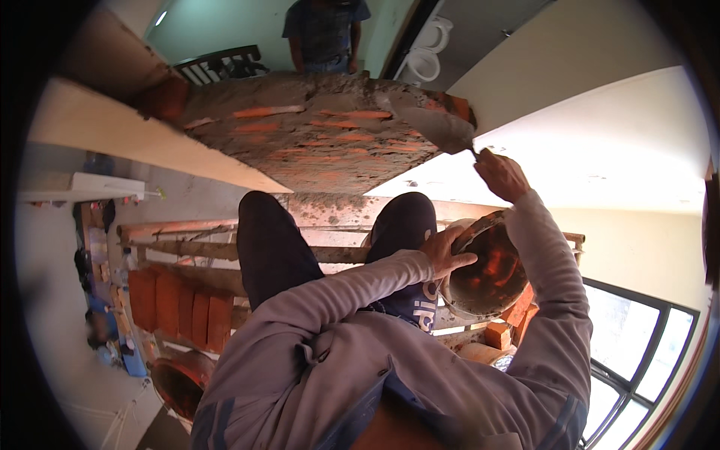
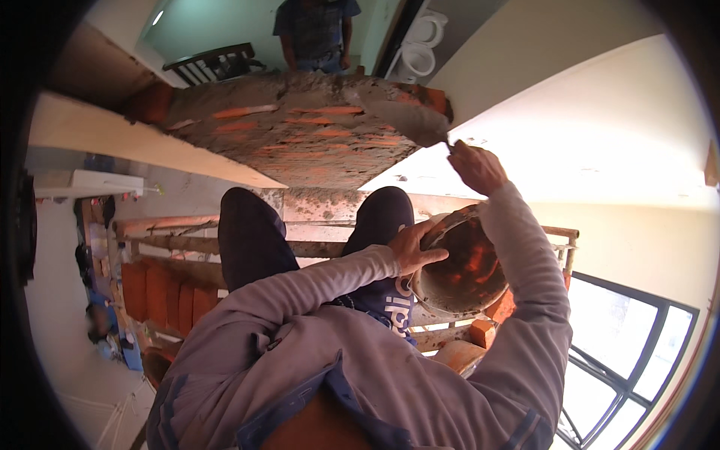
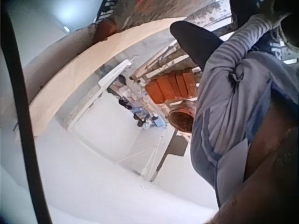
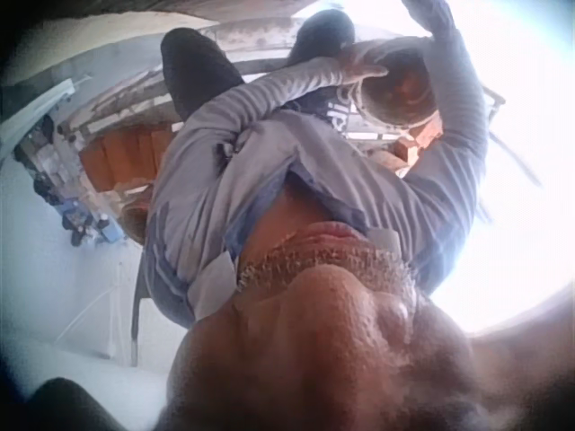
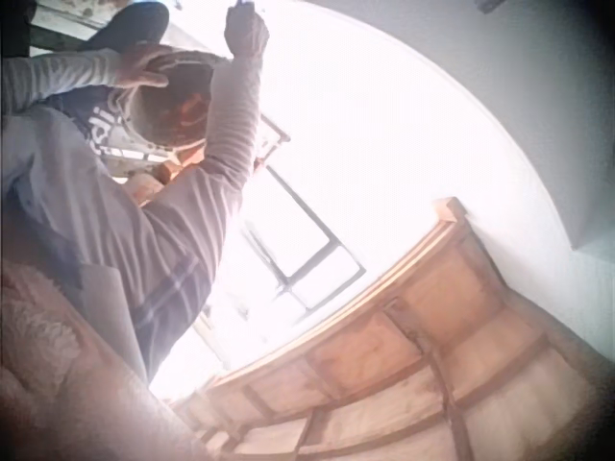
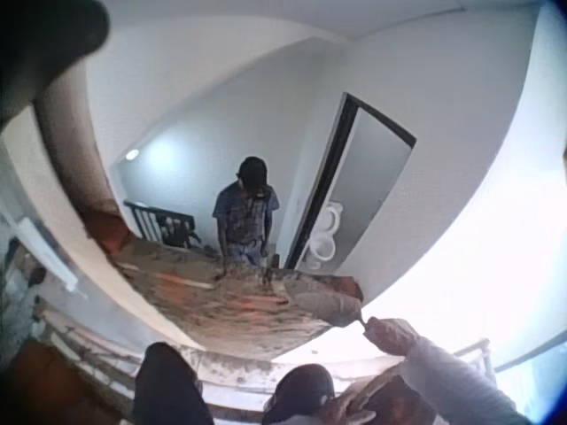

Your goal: The person constructs a brick wall by applying mortar with a trowel, placing red bricks one by one, and scraping off excess mortar. The person handles the bricks, mortar bucket, and trowel throughout the process.

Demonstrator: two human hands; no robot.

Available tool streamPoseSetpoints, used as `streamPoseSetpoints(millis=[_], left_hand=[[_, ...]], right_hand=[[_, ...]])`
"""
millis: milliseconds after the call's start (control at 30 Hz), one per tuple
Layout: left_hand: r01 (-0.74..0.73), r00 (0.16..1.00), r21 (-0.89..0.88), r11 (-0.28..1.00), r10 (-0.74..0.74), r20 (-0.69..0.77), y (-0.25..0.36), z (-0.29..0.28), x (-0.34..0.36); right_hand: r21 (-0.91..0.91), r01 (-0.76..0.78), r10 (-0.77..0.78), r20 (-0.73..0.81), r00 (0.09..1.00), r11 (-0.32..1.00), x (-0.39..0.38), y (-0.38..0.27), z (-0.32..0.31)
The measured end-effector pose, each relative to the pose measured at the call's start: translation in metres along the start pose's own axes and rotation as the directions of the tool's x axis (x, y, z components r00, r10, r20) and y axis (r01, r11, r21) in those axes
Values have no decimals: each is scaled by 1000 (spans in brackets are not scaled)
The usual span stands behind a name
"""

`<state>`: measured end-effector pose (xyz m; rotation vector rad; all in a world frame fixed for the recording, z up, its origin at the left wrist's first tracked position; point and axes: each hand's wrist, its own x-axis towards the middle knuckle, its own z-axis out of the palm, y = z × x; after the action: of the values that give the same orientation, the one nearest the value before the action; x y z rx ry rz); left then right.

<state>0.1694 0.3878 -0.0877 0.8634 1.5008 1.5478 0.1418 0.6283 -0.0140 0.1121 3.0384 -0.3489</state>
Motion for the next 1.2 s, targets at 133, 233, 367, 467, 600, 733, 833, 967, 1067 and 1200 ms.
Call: streamPoseSetpoints(millis=[133,233,367,467,600,733,833,967,1067,1200], left_hand=[[187,980,-22,982,-184,76,13,-7,6],[236,972,-189,953,-234,34,0,6,-9],[228,974,-174,958,-223,48,-4,60,-25],[176,958,-2,984,-170,232,-18,87,-42],[89,955,-11,996,-83,283,9,70,-49],[-170,963,267,949,103,249,58,-59,-100],[-136,938,475,870,267,-219,89,-216,-176],[466,530,441,767,157,-833,84,-374,-383],[929,315,339,-146,-165,-934,34,-429,-494],[966,257,254,45,-258,-931,59,-410,-469]], right_hand=[[-12,-14,13,-90,996,1000,-56,-15,-53],[11,-257,257,-39,965,966,-130,-39,-108],[-626,-225,114,-213,970,747,-373,5,-154],[-490,-377,407,-49,912,786,-441,-33,-127],[-447,-696,822,210,529,562,-422,-112,-73],[55,-634,628,-232,743,771,-455,-88,-46],[532,-757,925,-181,335,378,-373,-172,-45],[840,-463,939,-144,314,284,-301,-212,-33],[936,-287,930,-94,357,204,-246,-235,-28],[977,-105,843,-105,528,187,-184,-246,-12]])
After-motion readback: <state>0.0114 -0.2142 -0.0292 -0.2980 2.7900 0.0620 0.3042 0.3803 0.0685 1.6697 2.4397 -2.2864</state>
